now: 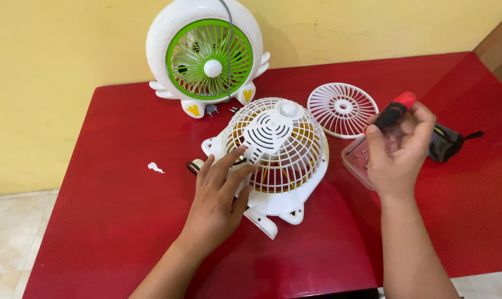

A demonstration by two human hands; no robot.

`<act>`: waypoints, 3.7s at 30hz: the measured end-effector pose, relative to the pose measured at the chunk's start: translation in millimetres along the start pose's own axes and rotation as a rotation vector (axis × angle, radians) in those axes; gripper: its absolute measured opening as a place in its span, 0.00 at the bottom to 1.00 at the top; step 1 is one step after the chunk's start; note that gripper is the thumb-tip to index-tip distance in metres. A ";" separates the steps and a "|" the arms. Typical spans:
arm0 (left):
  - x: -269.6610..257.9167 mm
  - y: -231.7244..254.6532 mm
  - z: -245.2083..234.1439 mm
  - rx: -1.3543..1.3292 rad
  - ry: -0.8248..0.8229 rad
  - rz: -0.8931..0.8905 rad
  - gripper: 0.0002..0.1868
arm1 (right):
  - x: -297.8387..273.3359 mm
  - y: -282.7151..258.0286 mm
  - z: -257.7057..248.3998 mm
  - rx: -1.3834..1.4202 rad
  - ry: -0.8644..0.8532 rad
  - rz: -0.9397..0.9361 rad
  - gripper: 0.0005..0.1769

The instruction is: The person uses a screwdriver to remove screws from the front grille of a small electric fan. They then detach the grille and set it aside, exposing the fan blades and internal components.

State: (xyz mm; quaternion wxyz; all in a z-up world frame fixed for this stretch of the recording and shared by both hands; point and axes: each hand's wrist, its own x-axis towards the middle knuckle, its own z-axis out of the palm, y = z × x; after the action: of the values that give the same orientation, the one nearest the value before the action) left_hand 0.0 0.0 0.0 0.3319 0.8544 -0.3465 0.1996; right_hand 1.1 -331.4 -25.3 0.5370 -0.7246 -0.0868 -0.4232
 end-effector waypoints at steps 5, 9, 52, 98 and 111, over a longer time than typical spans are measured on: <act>1.1 -1.9 -0.6 0.014 0.011 0.016 0.23 | 5.3 5.1 -6.5 -0.014 0.016 0.069 0.27; 0.5 -2.9 -0.8 0.016 -0.005 0.007 0.24 | 8.1 1.2 -5.8 0.008 -0.002 0.115 0.25; 3.8 -5.4 0.1 0.121 -0.004 0.035 0.22 | -27.0 -61.0 28.6 0.177 -0.663 0.117 0.40; 20.5 17.1 20.2 -0.253 0.269 0.066 0.11 | -26.9 -47.2 80.8 0.857 -0.841 0.352 0.28; 13.6 27.7 66.6 -0.856 0.121 -0.151 0.28 | -31.0 -28.7 91.8 0.894 -0.797 0.486 0.30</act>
State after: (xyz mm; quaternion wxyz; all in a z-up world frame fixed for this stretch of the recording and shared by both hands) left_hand -3.4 -68.2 -27.0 0.6895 0.6494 -0.3146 0.0631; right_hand 12.8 -231.3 -33.0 0.7941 -0.5317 -0.2807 0.0890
